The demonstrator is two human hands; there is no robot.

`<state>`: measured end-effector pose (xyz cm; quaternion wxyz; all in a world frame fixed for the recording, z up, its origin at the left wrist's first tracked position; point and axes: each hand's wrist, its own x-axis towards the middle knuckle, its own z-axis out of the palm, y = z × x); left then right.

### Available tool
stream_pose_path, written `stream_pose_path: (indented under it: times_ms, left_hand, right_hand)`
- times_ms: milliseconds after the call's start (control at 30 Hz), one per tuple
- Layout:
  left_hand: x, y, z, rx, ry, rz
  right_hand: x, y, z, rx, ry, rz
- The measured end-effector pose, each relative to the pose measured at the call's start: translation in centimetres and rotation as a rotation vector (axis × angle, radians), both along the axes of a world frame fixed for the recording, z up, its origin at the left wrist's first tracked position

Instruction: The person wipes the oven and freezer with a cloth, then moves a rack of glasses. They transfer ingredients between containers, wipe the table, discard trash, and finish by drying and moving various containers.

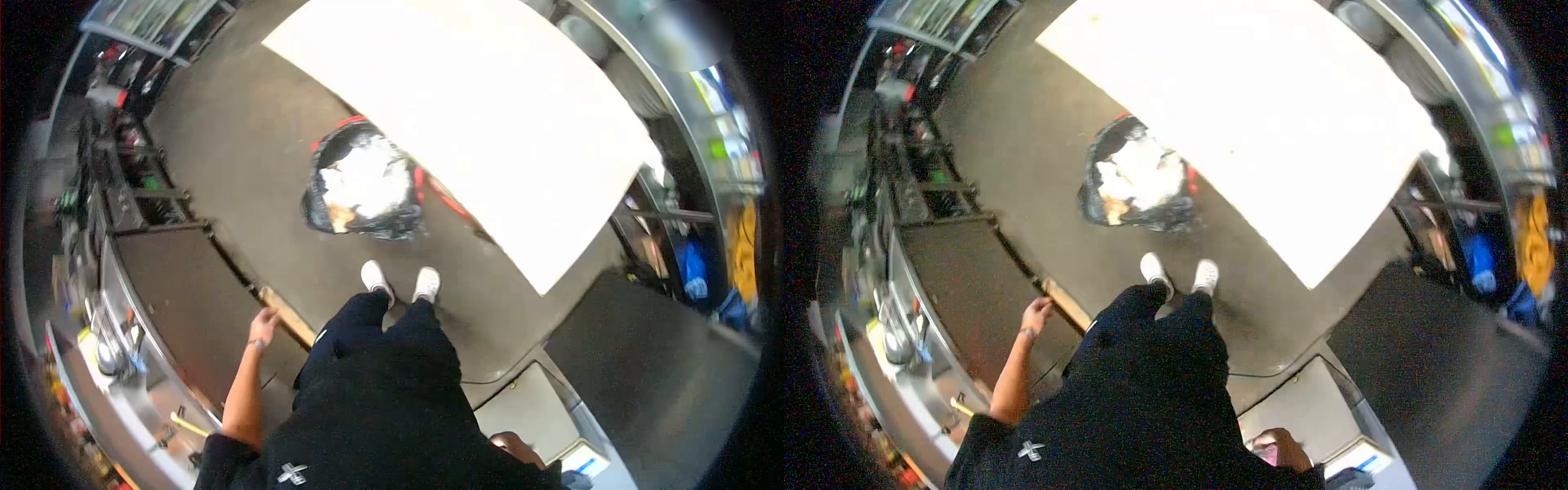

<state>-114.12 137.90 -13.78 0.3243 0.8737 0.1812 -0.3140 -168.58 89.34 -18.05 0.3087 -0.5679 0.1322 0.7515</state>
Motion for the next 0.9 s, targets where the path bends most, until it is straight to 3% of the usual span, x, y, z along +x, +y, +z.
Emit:
stream_pose_path:
  times_ms: [67,133,200,233,267,300,367,433,467,533,600,667,700,767,800,867,900]
  left_hand:
    - [2.0,1.8,-3.1,0.103,0.088,-0.016]
    - [4.0,0.4,-5.8,0.223,0.108,-0.124]
    - [7.6,-0.3,-9.2,0.281,0.002,-0.221]
    - [10.1,-1.1,-10.5,0.294,-0.086,-0.282]
    - [13.2,-2.8,-10.2,0.275,-0.112,-0.306]
    - [16.3,-4.8,-9.1,0.253,-0.136,-0.334]
    - [22.4,-6.5,-9.7,0.157,-0.204,-0.335]
    - [29.3,-7.6,-12.2,0.104,-0.207,-0.294]
    - [32.5,-7.4,-13.7,0.063,-0.205,-0.252]
    - [38.8,-6.5,-19.6,0.142,-0.248,-0.299]
    - [44.3,-7.1,-26.0,0.215,-0.288,-0.351]
    - [48.7,-8.4,-31.3,0.236,0.047,-0.113]
    - [50.4,-9.3,-33.1,0.224,0.062,-0.138]
    - [52.0,-12.0,-36.1,-0.108,0.559,0.391]
    - [52.4,-12.6,-39.2,-0.122,0.579,0.367]
    - [52.5,-12.6,-46.8,-0.346,0.581,0.617]
    - [52.5,-13.0,-48.8,-0.351,0.595,0.602]
  right_hand:
    - [6.5,0.6,-2.9,-0.033,-0.098,-0.056]
    - [20.1,2.2,-5.1,-0.239,-0.587,-0.267]
    - [30.4,0.9,-6.2,-0.297,-1.102,-0.692]
    - [40.9,0.2,4.9,-0.298,-1.141,-0.925]
    - [44.4,-0.4,6.4,-0.306,-1.354,-1.122]
    - [45.1,0.4,7.0,-0.326,-1.365,-1.412]
    - [40.7,1.6,1.5,-0.426,-1.211,-0.791]
    - [34.9,2.9,-5.6,-0.294,-1.134,-0.019]
    - [31.7,4.8,-6.0,-0.239,-0.885,-0.01]
    - [28.1,8.3,-2.0,-0.383,-0.386,-0.432]
    - [28.5,11.3,2.2,-0.55,-0.158,-0.689]
    - [31.4,13.9,4.4,-0.667,-0.045,-0.816]
    - [33.2,14.9,5.0,-0.704,-0.017,-0.847]
    - [36.9,16.2,5.4,-0.749,-0.002,-0.903]
    - [38.4,16.7,5.4,-0.767,0.0,-0.925]
    - [40.9,17.4,5.4,-0.784,-0.005,-0.952]
    - [41.9,17.5,5.2,-0.787,-0.012,-0.963]
